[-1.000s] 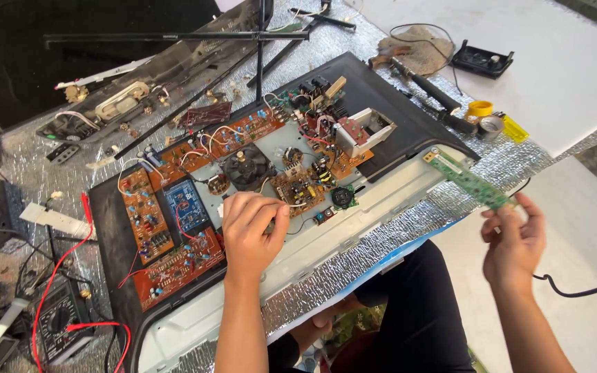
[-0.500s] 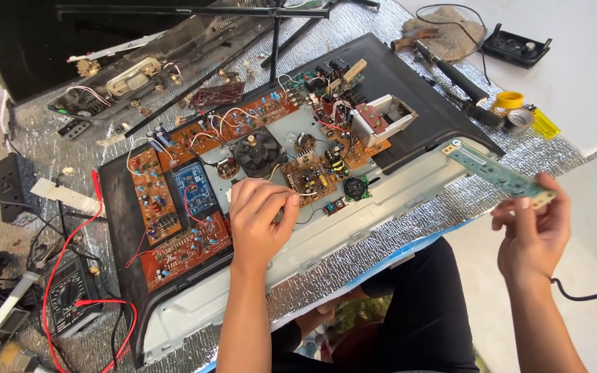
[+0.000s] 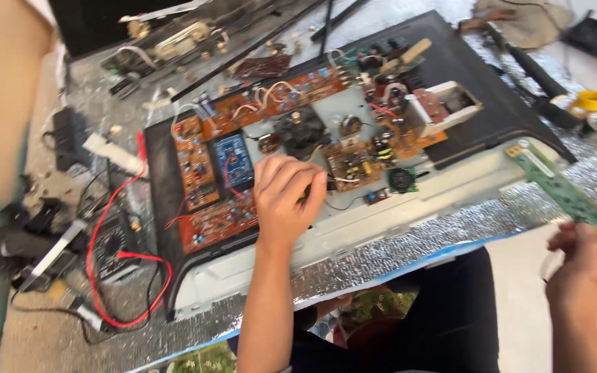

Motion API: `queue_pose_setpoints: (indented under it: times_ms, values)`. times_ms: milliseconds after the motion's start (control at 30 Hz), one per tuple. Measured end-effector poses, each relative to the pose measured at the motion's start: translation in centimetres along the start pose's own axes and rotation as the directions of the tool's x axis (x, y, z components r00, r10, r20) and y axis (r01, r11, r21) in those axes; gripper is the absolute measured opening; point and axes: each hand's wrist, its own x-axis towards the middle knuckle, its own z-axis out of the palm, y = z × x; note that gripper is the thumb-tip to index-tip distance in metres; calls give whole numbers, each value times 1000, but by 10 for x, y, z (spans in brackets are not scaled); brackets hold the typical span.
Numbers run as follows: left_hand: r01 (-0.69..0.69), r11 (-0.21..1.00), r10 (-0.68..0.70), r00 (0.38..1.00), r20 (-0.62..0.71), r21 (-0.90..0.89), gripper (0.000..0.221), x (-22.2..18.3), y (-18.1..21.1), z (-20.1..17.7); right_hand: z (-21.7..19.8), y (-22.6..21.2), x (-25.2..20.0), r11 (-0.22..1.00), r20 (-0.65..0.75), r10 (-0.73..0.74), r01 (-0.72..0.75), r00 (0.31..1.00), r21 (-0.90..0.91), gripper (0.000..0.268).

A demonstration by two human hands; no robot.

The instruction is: Testing and inspecting electronic components within a disassembled television using a multimeter and other tools.

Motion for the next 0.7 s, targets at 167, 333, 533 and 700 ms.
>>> queue_pose_setpoints:
  times_ms: [167,333,533,700]
  values:
    - [200,968,-184,976,-117,150,29,1,-6,-10,-12,12,-14,982,64,64,-51,996,-184,40]
    - [386,901,-348,915,-204,198,26,-12,-19,-16,9,10,-66,964,52,-97,107,994,-245,9]
    - [508,806,-505,858,-93,305,30,-20,-27,-17,103,-66,-71,975,320,-182,212,930,-64,25]
    - [462,757,-495,867,-56,463,27,-21,-27,-20,227,-130,-26,921,563,-347,385,750,54,24]
